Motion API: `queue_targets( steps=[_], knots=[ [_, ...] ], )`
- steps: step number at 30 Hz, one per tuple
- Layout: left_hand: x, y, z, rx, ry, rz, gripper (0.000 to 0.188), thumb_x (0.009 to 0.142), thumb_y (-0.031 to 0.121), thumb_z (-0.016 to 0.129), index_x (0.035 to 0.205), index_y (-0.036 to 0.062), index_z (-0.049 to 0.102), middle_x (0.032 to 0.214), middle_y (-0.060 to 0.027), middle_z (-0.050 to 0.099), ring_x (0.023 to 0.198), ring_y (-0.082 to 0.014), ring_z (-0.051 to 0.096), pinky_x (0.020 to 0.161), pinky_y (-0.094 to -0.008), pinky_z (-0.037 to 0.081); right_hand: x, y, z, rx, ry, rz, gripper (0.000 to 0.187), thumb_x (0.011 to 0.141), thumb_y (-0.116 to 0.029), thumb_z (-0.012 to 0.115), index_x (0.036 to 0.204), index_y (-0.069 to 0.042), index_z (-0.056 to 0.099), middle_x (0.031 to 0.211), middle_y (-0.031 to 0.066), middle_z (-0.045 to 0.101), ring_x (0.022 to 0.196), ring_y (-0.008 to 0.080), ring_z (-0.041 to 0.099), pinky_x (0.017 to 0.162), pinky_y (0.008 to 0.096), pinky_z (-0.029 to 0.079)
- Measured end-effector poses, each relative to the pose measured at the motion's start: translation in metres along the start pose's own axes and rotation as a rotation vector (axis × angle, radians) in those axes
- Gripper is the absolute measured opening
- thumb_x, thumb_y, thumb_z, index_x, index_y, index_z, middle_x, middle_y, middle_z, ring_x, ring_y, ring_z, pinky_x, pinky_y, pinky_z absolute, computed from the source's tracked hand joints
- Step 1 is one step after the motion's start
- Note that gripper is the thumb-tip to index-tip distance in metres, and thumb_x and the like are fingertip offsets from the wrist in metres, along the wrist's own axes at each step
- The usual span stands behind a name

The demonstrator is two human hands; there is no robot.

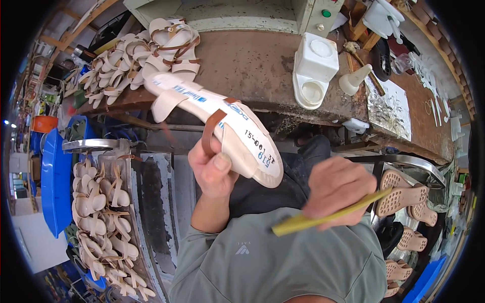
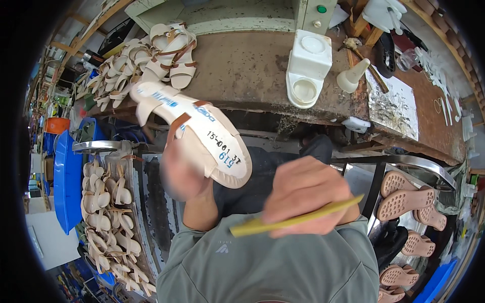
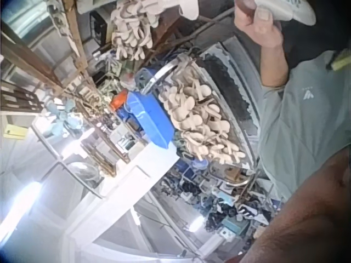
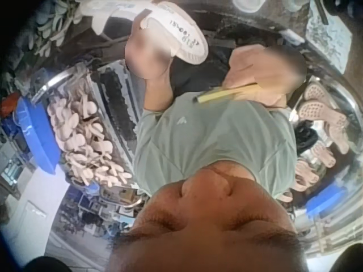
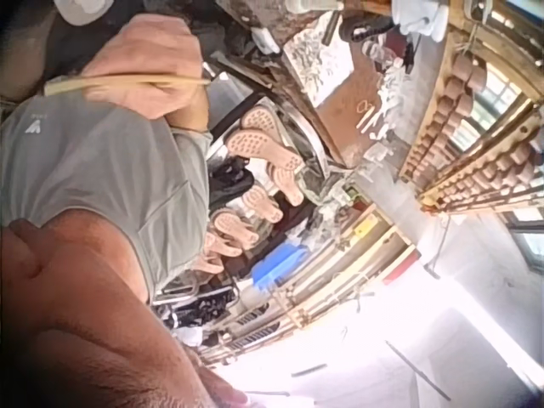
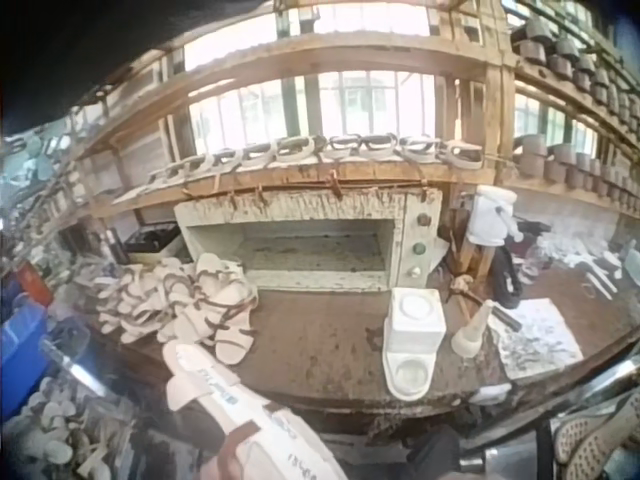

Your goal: The person applies glue to the strap attachment points and sole edges of beige sandals using a brush. They repeatedly dip the brush into a white container and coat multiple sandals one at a time, placing each finished sandal on a nearby wooden rack.

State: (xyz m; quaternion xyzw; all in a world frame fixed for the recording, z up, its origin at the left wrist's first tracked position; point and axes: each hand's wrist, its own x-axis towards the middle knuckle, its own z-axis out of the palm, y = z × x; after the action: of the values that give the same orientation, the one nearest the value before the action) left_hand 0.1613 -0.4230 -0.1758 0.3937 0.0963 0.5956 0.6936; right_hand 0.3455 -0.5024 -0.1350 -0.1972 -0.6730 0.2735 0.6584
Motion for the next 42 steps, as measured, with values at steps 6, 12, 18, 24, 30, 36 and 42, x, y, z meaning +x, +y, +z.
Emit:
queue_targets(
  steps=[6,12,18,24,30,36,42],
  knots=[
    [0.010,0.018,-0.043,-0.748,-0.372,-0.459,0.019,0.064,0.014,0.053,0.069,-0.0040,0.055,0.066,-0.0160,0.061,0.061,-0.0264,0.062,0.065,-0.0430,0.050,-0.004,0.056,-0.054,0.315,0.402,0.506,0.021,0.092,-0.021,0.048,0.083,-0.002,0.052,0.072,0.0083,0.055,0.047,0.0093,0.047,0.042,0.0202,0.037],
    [0.002,0.015,-0.054,-0.947,-0.560,-0.646,0.025,0.071,0.011,0.053,0.079,-0.0117,0.060,0.085,-0.0238,0.063,0.070,-0.0257,0.062,0.067,-0.0372,0.049,0.001,0.072,-0.036,0.357,0.210,0.924,0.023,0.091,-0.025,0.054,0.089,-0.003,0.061,0.059,0.0015,0.057,0.047,0.0057,0.049,0.043,0.0160,0.037],
    [-0.005,0.026,-0.040,0.792,0.230,0.171,0.045,0.084,0.027,0.053,0.115,-0.0057,0.048,0.091,-0.0136,0.058,0.099,-0.0222,0.055,0.084,-0.0326,0.044,-0.008,0.065,-0.031,0.477,0.415,1.019,0.029,0.090,-0.025,0.055,0.068,-0.006,0.057,0.053,0.0003,0.051,0.046,0.0078,0.048,0.045,0.0208,0.040],
    [-0.034,0.013,-0.042,1.248,-0.279,0.597,0.035,0.072,0.019,0.070,0.101,-0.0006,0.065,0.112,-0.0192,0.060,0.108,-0.0282,0.055,0.097,-0.0377,0.037,-0.028,0.069,-0.025,0.340,0.585,1.166,0.032,0.090,-0.029,0.055,0.070,-0.004,0.059,0.055,0.0014,0.055,0.044,0.0077,0.048,0.041,0.0202,0.039],
    [-0.015,0.020,-0.049,1.171,-0.100,0.352,0.025,0.069,0.002,0.067,0.095,-0.0009,0.067,0.096,-0.0161,0.066,0.092,-0.0299,0.063,0.086,-0.0390,0.046,-0.054,0.067,-0.098,0.125,0.698,0.900,0.041,0.093,-0.036,0.049,0.085,0.002,0.061,0.066,0.0078,0.062,0.041,0.0084,0.052,0.035,0.0179,0.037],
    [0.007,-0.028,-0.045,1.302,-0.368,0.360,0.029,0.060,0.000,0.068,0.090,0.0008,0.067,0.093,-0.0152,0.065,0.089,-0.0315,0.063,0.083,-0.0399,0.047,-0.065,0.108,-0.118,-0.566,0.495,0.769,0.015,0.085,-0.010,0.062,0.094,0.002,0.065,0.083,0.0052,0.064,0.071,0.0105,0.057,0.062,0.0233,0.044],
    [0.015,-0.061,-0.045,1.290,-0.458,0.254,0.032,0.061,0.004,0.069,0.093,0.0057,0.069,0.099,-0.0118,0.065,0.094,-0.0310,0.062,0.088,-0.0422,0.045,-0.065,0.122,-0.121,-0.771,0.333,0.713,0.015,0.084,-0.010,0.062,0.093,0.002,0.065,0.080,0.0066,0.064,0.067,0.0107,0.056,0.059,0.0252,0.044]
  ],
)
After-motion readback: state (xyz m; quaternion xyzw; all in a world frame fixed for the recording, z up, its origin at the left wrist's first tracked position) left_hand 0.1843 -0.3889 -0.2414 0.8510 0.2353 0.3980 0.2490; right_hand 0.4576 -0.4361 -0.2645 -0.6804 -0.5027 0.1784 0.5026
